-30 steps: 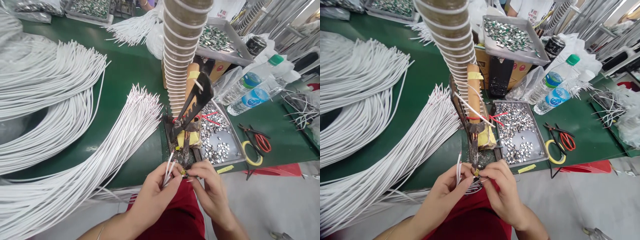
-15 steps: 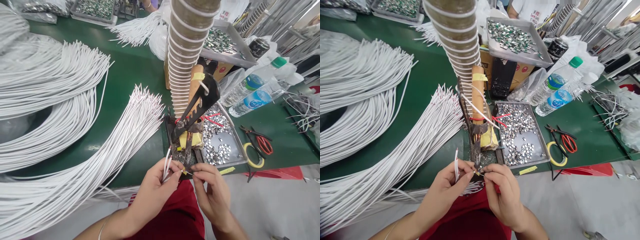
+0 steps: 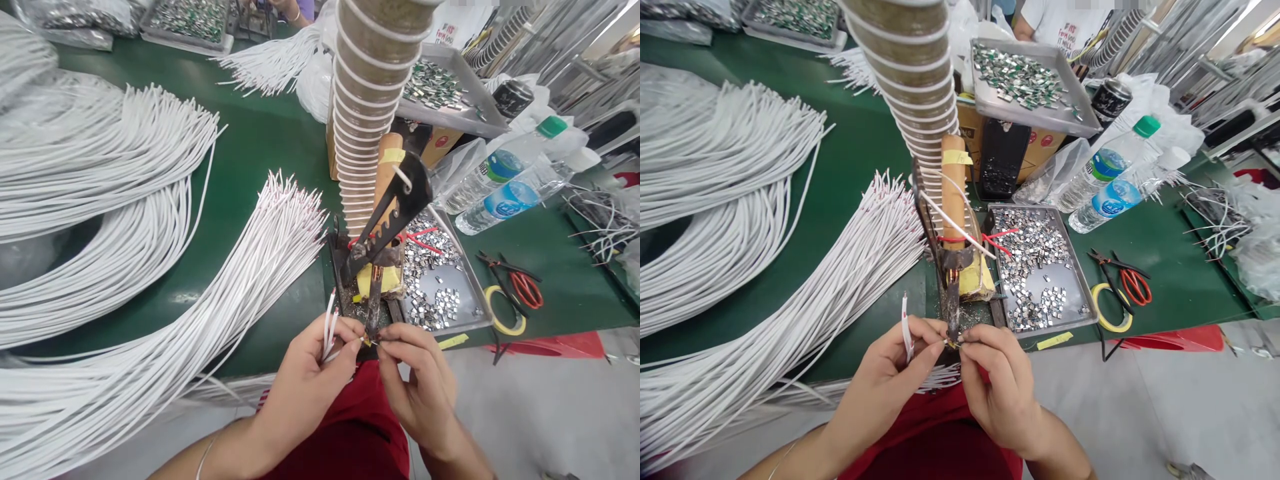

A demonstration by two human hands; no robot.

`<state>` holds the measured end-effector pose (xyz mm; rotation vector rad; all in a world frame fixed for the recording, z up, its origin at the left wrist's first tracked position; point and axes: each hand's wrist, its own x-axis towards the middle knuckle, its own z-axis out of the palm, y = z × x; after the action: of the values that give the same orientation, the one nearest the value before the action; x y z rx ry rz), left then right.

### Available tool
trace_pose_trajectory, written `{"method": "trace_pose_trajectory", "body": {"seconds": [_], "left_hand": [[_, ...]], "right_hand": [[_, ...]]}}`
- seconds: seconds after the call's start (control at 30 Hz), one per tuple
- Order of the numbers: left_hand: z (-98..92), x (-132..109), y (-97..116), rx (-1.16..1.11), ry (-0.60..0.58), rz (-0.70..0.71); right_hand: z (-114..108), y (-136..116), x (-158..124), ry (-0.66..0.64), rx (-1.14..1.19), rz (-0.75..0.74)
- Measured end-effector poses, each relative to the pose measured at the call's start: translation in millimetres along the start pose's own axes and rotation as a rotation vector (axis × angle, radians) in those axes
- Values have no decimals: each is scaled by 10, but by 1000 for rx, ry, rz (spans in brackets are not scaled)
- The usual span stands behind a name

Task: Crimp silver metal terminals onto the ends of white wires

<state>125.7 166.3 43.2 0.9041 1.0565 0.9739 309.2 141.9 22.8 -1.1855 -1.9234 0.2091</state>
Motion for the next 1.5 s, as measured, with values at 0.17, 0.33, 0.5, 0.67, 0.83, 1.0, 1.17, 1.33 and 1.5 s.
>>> {"method": "trace_pose_trajectory", "body": {"seconds": [0.17,0.33,0.5,0.67,0.83,1.0,1.17,1.33,1.5], "left_hand": [[6,-44,-12,83,10,65],[5,-71,-29,113,4,73],[7,-110,-78,117,-18,61],[23,-133,-124,196,-76,74],[36,-113,-212,338,-180,185],[-7,-141,-212,382,-193,215],[-111,-183,-126,376,-246,201],[-147,-180,-137,332,-301,143],[-139,-156,-160,320,-265,138]], "right_hand": [[31,-12,17,-4,-8,-36],[15,12,-24,-57,94,45],[-73,48,-58,-35,139,59],[-158,18,-10,-142,124,113],[-190,-38,71,-349,218,132],[-224,-69,119,-418,225,167],[-221,-55,73,-318,180,200],[-197,-59,5,-269,283,129],[-295,79,86,-190,141,166]]}}
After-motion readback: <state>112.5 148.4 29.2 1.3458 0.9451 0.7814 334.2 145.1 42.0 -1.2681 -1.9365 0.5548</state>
